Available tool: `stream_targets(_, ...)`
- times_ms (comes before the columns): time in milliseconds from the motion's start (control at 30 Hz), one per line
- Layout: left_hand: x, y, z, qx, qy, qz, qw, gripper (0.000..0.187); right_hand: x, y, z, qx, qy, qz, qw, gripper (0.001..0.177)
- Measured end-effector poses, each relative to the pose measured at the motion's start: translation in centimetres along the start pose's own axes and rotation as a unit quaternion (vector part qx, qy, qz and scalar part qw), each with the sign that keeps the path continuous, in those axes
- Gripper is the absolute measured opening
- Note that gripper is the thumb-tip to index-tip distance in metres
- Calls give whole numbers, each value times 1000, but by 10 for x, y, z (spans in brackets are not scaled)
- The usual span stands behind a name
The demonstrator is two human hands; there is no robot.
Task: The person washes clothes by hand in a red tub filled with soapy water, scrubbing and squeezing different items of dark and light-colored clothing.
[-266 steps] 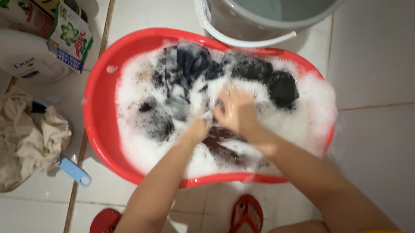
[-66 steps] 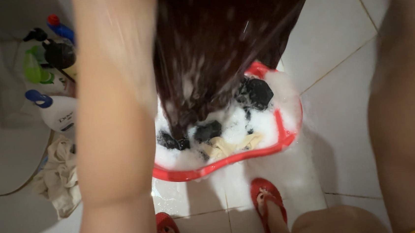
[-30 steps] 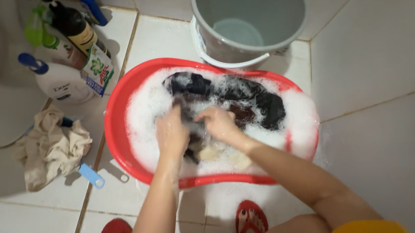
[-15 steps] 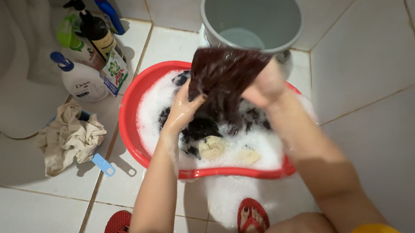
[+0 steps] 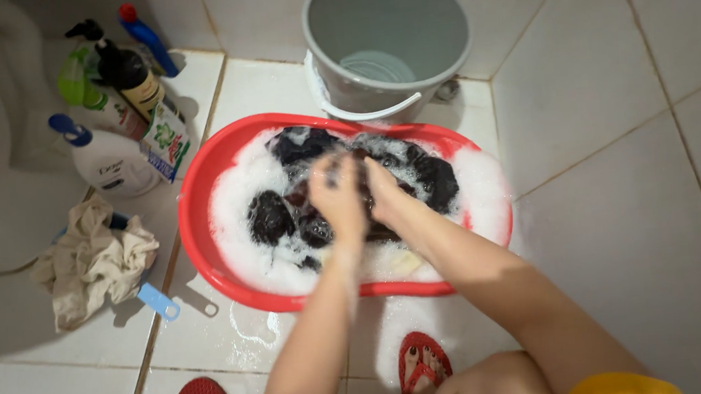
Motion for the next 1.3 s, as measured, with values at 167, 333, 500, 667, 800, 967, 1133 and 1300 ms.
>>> stream_targets(167, 13, -17, 11, -75, -287, 16, 955, 20, 10, -25, -7, -41, 86, -32, 995, 29)
stream_targets(333, 24, -4, 16, -69, -291, 96, 949, 24, -1, -45, -6, -172, -10, -65, 983, 27)
stream_targets(500, 24, -83, 13, -11, -300, 56, 952, 36, -31, 21, -9, -270, 67, 35, 960, 59)
stream_targets(667, 22, -115, -11, -271, -3, -53, 961, 71, -48, 60, -8, -320, 51, 61, 944, 69)
stream_targets(800, -9, -71, -60, -372, -265, -74, 887, 87, -81, 81, -4, -458, -73, -50, 885, 71)
stream_targets(967, -46, -88, -102, -279, -429, -141, 847, 41, -129, 126, -22, -471, -94, -160, 862, 83)
stream_targets(1133, -7, -150, -96, -202, 6, -197, 959, 40, -157, 146, -28, -570, -58, -302, 762, 112)
stream_targets(1300, 7, -88, -14, 127, 173, -426, 879, 57, -66, 37, 7, -172, -143, -28, 974, 98)
Point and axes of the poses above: each hand's wrist, its own y-axis away from the middle knuckle, its own z-axis out of the palm, x = y × z, the point moved 2 cm from there along -y, towards the middle knuckle, and after that the axes turned 11 degrees about x, right-handed, at the moved point
